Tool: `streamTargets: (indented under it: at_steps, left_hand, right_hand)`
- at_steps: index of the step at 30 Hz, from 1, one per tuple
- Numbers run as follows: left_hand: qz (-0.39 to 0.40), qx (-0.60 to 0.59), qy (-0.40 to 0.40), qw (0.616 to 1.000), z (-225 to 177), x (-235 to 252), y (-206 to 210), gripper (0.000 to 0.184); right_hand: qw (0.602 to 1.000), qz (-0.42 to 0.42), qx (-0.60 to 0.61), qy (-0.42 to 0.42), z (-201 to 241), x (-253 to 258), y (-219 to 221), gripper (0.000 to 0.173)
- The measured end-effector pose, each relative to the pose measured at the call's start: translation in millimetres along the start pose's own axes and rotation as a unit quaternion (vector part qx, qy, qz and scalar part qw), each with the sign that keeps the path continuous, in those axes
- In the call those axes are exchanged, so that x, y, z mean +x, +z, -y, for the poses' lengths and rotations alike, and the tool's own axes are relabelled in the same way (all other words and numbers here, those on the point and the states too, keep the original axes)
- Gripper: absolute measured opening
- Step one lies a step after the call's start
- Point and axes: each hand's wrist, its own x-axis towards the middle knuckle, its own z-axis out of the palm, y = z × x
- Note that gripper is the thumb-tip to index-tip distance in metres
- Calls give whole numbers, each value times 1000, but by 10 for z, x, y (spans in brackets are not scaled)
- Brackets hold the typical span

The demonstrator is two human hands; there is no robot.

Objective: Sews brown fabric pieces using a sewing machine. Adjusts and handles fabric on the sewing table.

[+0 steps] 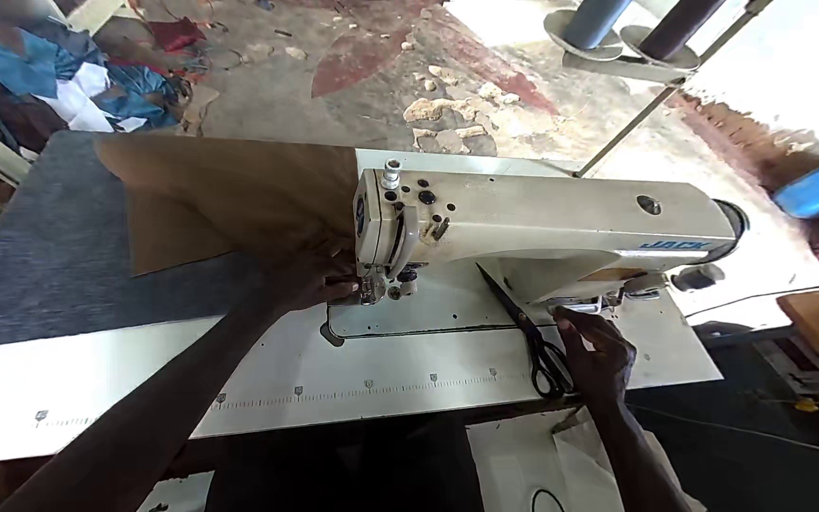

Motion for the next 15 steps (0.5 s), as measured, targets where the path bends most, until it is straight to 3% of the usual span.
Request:
streamTargets:
  at_steps: [6, 11, 15]
  left_hand:
    - [21, 5, -9, 1000, -17, 10, -33, 36]
    - [9, -30, -38, 999, -10, 16, -23, 32]
    - [-6, -34, -60, 998, -25, 26, 15, 28]
  right_hand:
    - [999, -37, 4, -24, 48, 0, -27, 29]
    - [999, -32, 5, -35, 492, -115, -64, 37]
    - [1000, -4, 0, 2, 766, -346, 97, 32]
